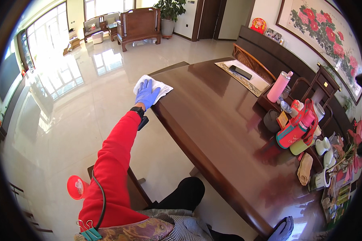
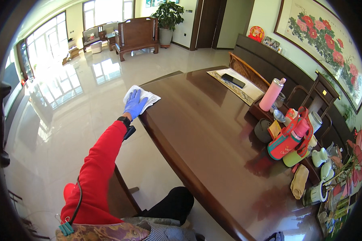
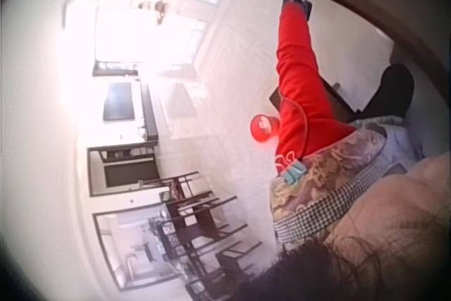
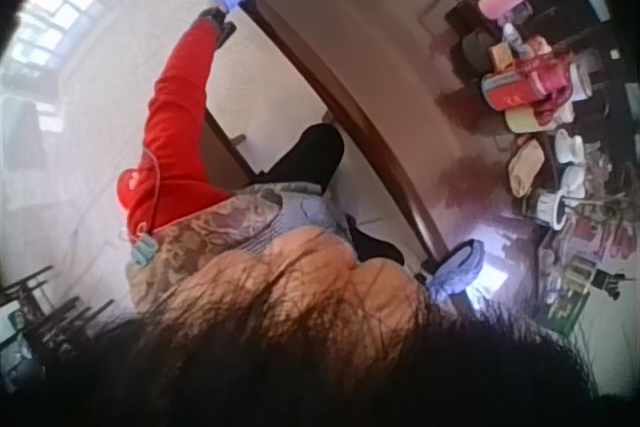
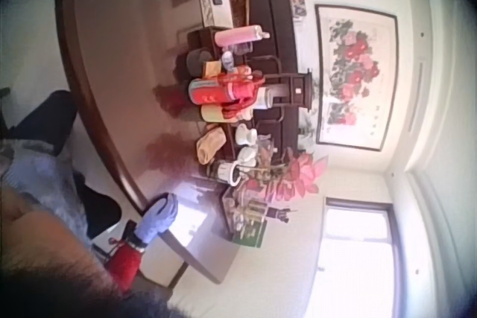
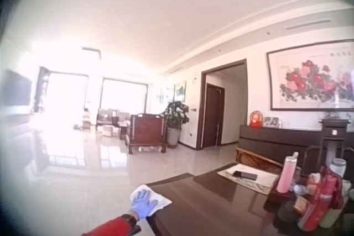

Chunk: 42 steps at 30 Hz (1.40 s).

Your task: The person wipes the surface of a wooden dining table with a white cloth while wearing blue gloves. They move the cloth across the table in repeated strokes, cleaning around items such as a potted plant, thermos, and tea set.

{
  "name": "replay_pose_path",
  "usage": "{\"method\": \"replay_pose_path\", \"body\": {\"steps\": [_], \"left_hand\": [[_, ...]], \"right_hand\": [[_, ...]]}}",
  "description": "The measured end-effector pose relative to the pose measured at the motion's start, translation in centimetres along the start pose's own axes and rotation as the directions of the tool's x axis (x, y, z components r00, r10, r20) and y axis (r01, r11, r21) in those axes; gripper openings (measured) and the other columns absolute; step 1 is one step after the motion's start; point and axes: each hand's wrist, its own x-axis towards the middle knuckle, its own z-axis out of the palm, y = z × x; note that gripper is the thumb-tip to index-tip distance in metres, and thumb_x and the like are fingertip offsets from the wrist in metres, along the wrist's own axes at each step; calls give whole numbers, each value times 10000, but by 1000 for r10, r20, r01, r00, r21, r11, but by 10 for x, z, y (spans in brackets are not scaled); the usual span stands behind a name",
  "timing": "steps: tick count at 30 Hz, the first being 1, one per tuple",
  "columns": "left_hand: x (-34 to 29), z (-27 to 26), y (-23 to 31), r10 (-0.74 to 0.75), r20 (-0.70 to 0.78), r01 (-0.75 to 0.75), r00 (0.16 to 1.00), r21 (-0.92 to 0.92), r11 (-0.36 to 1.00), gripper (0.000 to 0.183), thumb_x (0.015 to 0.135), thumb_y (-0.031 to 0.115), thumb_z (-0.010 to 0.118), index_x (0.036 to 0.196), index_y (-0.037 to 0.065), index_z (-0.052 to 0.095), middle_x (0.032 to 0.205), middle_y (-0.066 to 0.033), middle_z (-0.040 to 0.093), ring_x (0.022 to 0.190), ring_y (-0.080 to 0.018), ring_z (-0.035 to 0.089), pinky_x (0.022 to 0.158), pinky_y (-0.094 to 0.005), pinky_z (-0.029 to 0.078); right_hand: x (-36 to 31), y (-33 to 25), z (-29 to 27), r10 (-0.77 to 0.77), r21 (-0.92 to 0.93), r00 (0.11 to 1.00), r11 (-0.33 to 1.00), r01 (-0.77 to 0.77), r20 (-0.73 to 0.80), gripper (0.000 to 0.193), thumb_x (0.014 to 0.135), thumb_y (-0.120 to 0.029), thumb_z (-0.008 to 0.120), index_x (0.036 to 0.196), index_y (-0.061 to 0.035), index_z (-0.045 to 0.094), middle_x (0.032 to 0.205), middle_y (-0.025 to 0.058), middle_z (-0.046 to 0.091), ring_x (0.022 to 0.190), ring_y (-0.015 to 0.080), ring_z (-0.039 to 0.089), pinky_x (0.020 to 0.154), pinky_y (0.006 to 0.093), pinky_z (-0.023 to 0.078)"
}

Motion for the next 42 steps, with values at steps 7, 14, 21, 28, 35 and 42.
{"method": "replay_pose_path", "body": {"steps": [7,14,21,28,35,42], "left_hand": [[-25,4,15,1,-13,-1,1000,-2,1000,870,1055,630,466,1673,35,320,1746,-237,275,1614,-461,232,1307,-535,207],[-136,1,60,298,-98,-306,949,-72,949,789,1096,509,488,1674,11,287,1726,-247,298,1604,-474,238,1311,-552,193],[-275,-17,157,568,-79,-574,819,-86,815,811,1051,527,552,1666,43,340,1718,-210,331,1607,-450,249,1312,-590,154],[-379,-31,246,788,7,-770,616,-206,604,867,1007,643,539,1654,83,399,1695,-173,392,1597,-401,316,1306,-561,205],[-349,-29,219,807,33,-796,590,-144,588,840,1013,607,558,1649,80,405,1686,-158,417,1591,-393,332,1307,-551,221],[-308,-32,215,645,-37,-645,764,-79,760,742,1057,472,557,1622,14,411,1640,-217,451,1547,-426,372,1291,-564,233]], "right_hand": [[0,-1,-3,-5,-19,1000,1000,5,-6,259,1053,-191,657,1161,17,766,1211,224,754,1106,411,711,1009,502,564],[0,4,0,-38,-1,999,999,38,-34,256,1065,-188,633,1133,21,765,1184,229,754,1083,414,715,987,502,571],[-19,37,20,77,62,995,995,-81,63,276,1060,-112,574,1273,24,685,1334,210,689,1230,390,642,1098,478,479],[-25,43,26,68,26,997,997,-69,41,265,1035,-118,612,1265,-4,676,1371,213,665,1265,407,624,1098,503,477],[-22,32,21,48,22,999,999,-48,-2,263,1009,-117,652,1252,-25,698,1344,184,687,1257,383,639,1093,480,496],[-17,24,23,62,4,996,998,-62,-57,276,946,-111,718,1214,-45,709,1323,149,699,1245,357,641,1089,465,491]]}}
